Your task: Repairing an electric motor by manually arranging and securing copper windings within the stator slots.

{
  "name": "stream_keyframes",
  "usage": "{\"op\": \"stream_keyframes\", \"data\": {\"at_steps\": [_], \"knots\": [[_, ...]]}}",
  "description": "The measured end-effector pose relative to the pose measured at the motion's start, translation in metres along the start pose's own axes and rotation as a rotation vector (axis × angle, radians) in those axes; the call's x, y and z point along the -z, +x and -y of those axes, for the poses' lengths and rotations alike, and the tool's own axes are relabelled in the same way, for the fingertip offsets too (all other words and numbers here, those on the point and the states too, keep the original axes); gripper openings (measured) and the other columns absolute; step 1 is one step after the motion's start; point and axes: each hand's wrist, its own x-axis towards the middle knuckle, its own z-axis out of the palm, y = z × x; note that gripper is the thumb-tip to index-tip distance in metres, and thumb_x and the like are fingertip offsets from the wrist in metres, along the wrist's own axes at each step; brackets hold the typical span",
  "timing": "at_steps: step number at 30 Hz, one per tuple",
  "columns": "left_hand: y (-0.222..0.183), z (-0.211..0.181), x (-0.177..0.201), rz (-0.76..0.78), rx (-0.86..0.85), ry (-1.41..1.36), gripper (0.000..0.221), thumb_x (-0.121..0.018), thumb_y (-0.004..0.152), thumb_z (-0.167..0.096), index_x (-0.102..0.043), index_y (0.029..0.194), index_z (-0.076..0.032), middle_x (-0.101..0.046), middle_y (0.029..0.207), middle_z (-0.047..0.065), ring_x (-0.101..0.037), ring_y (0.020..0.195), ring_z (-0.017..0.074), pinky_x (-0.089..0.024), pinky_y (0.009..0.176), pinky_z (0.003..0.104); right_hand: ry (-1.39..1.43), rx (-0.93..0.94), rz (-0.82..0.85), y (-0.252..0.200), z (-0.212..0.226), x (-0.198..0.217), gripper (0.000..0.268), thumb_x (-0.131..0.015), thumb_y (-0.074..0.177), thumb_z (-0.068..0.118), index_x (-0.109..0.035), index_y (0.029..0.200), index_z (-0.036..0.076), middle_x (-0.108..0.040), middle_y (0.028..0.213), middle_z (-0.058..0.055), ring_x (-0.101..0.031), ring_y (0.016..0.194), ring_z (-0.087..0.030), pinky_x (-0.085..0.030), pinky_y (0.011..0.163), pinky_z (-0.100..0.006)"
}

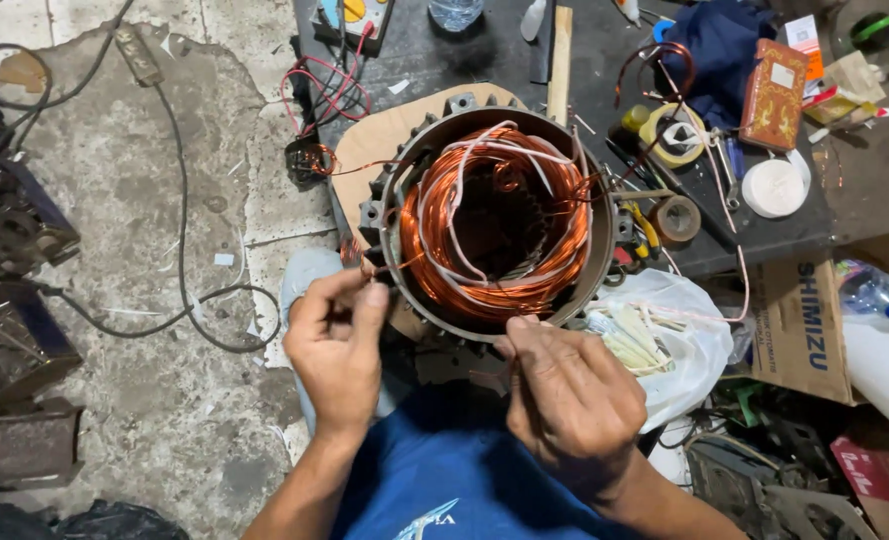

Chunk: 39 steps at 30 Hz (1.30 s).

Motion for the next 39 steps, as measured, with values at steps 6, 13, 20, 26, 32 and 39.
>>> {"op": "stream_keyframes", "data": {"at_steps": [6,13,20,26,32,39], "knots": [[-0.026,0.0,-0.013,0.135,-0.523,0.104,0.024,-0.077,0.074,0.007,-0.067,0.095,0.001,-0.064,0.074,0.007,-0.048,0.054,0.011,-0.038,0.047,0.023,0.013,0.094,-0.048,0.016,0.011,0.009,0.02,-0.079,0.082,-0.004,-0.07,0.098,-0.011,-0.077,0.095,-0.021,-0.076,0.081,-0.028,-0.064,0.073,-0.035],[-0.007,-0.035,-0.052,0.444,-0.656,0.173,0.032,-0.074,0.084,-0.005,-0.072,0.114,0.005,-0.07,0.122,0.018,-0.068,0.103,0.027,-0.061,0.086,0.034,0.033,0.178,-0.036,0.019,0.001,0.021,0.018,-0.073,0.085,0.003,-0.075,0.098,-0.009,-0.077,0.095,-0.022,-0.078,0.086,-0.029,-0.062,0.07,-0.033],[0.001,-0.028,-0.059,0.549,-0.76,0.222,0.019,-0.072,0.088,-0.016,-0.077,0.105,-0.01,-0.078,0.11,0.004,-0.072,0.102,0.0197,-0.051,0.087,0.034,0.088,0.234,-0.049,0.015,-0.005,0.02,0.016,-0.071,0.085,0.001,-0.073,0.098,-0.01,-0.076,0.095,-0.025,-0.077,0.084,-0.031,-0.064,0.069,-0.036],[-0.001,-0.019,-0.057,0.501,-0.732,0.164,0.013,-0.074,0.086,-0.01,-0.077,0.099,-0.009,-0.078,0.106,0.005,-0.071,0.098,0.0194,-0.055,0.088,0.033,0.124,0.274,-0.051,0.018,-0.002,0.021,0.016,-0.075,0.087,0.0,-0.073,0.1,-0.01,-0.076,0.094,-0.025,-0.078,0.087,-0.031,-0.066,0.073,-0.036],[-0.004,-0.016,-0.053,0.53,-0.734,0.165,0.018,-0.074,0.085,-0.005,-0.076,0.103,-0.008,-0.078,0.107,0.007,-0.071,0.094,0.02,-0.057,0.086,0.031,0.129,0.28,-0.044,0.006,-0.009,0.019,0.017,-0.085,0.09,0.005,-0.076,0.101,-0.003,-0.077,0.099,-0.019,-0.078,0.095,-0.026,-0.068,0.082,-0.035],[-0.015,-0.033,-0.061,0.483,-0.8,0.328,0.025,-0.074,0.084,-0.013,-0.075,0.108,-0.009,-0.077,0.109,0.005,-0.072,0.094,0.0194,-0.058,0.089,0.035,0.122,0.228,-0.186,-0.005,-0.018,0.017,0.016,-0.084,0.088,0.011,-0.076,0.101,0.006,-0.079,0.099,-0.011,-0.077,0.089,-0.017,-0.068,0.078,-0.031]]}}
